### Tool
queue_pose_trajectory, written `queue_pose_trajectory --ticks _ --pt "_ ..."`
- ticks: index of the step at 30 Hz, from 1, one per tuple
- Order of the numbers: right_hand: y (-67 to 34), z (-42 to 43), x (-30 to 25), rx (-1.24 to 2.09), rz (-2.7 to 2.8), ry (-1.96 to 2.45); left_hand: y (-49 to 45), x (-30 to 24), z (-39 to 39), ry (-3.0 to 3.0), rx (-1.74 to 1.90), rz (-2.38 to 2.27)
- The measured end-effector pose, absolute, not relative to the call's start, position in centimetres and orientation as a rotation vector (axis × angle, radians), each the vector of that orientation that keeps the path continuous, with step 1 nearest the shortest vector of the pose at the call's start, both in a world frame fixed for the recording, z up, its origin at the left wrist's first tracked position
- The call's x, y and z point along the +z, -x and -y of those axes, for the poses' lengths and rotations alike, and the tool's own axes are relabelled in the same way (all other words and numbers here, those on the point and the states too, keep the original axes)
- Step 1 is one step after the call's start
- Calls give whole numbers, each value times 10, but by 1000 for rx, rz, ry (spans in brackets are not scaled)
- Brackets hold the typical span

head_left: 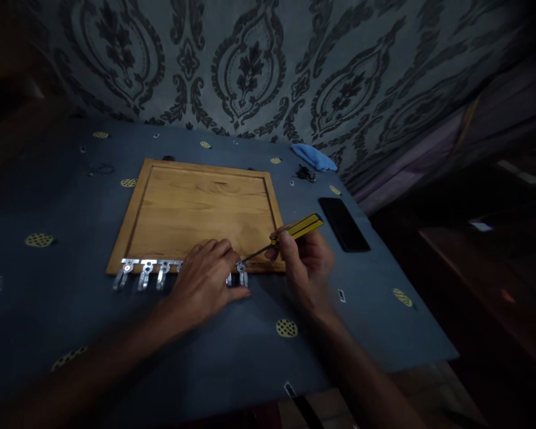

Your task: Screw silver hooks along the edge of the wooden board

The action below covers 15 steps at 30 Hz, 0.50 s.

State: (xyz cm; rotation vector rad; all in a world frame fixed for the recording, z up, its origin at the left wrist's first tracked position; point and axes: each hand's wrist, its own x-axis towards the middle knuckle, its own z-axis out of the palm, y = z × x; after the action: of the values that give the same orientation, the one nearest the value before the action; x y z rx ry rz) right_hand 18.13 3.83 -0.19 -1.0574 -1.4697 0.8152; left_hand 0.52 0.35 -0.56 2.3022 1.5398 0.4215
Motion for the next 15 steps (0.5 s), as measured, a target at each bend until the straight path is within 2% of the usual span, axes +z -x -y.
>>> queue_pose_trajectory --ticks 11,15 --pt "-184 -36 -9 742 1558 1045 -5 -3 -4 -2257 397 -1536" --pt "-181 -35 -6 826 1525 1045 -6 -3 -4 -2272 404 -1536"
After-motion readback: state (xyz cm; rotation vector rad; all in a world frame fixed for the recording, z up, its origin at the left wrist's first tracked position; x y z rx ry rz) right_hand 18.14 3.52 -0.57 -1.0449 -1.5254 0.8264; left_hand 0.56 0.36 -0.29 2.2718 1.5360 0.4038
